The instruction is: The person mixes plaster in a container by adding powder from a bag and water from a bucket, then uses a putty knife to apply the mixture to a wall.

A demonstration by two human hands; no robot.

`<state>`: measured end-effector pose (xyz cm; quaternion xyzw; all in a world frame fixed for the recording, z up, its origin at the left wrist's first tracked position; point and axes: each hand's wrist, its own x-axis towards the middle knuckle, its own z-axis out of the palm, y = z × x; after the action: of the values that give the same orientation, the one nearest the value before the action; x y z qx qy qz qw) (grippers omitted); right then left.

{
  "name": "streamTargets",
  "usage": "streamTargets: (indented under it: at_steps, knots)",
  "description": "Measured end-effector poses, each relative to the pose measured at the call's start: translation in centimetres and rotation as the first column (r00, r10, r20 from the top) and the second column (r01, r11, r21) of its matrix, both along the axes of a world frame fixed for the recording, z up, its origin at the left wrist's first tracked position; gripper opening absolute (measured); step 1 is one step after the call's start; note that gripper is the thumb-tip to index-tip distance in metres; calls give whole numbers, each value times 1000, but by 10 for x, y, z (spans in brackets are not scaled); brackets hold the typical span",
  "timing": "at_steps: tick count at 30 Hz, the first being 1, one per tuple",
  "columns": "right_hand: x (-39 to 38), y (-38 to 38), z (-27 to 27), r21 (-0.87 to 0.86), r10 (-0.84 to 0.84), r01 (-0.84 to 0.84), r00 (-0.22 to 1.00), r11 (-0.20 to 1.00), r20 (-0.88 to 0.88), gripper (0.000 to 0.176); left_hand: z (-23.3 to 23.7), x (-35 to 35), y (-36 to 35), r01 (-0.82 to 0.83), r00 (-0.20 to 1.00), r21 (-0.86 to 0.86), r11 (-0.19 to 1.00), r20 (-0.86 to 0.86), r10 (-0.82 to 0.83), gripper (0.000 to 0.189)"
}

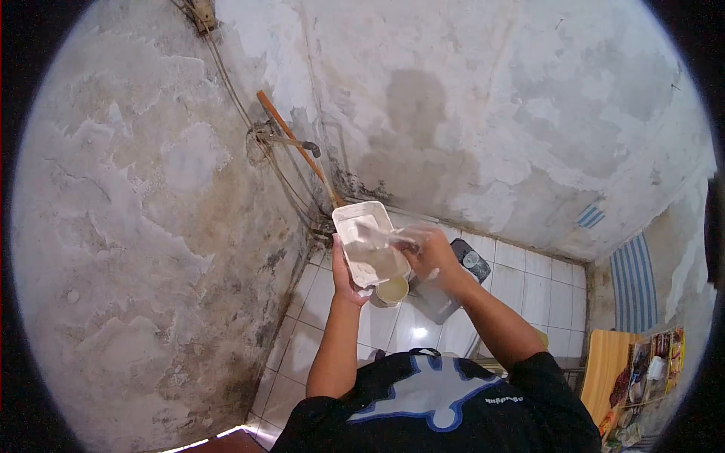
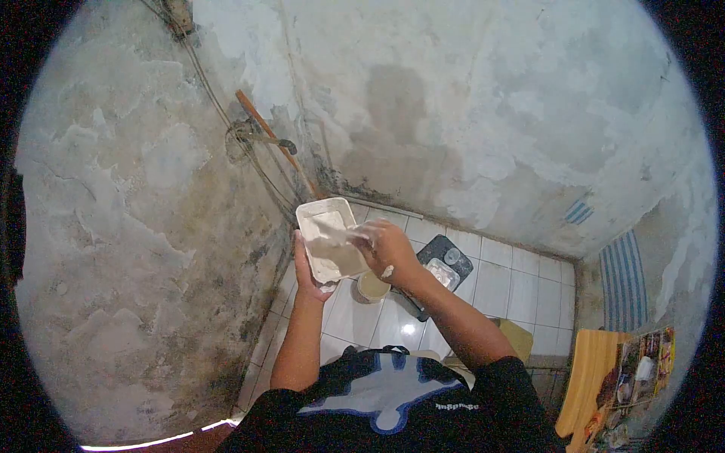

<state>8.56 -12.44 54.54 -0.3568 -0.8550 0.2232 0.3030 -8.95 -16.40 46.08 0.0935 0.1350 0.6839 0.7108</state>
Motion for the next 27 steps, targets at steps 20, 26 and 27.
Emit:
streamTargets:
  at_steps: [20, 26, 27]
  knots:
    - [30, -13, -35, 188, 230, -274, 947, 943, 223, 49, -9, -31, 14, -118, 993, -33, 992, -16, 118, 58]
    - [48, -13, -18, 221, 239, -265, 961, 939, 139, 44, -5, -30, 12, -148, 989, -76, 986, -6, 148, 62]
    - [51, -12, -18, 168, 195, -200, 980, 965, 48, 38, -5, -29, 11, -149, 989, -69, 986, -10, 148, 63]
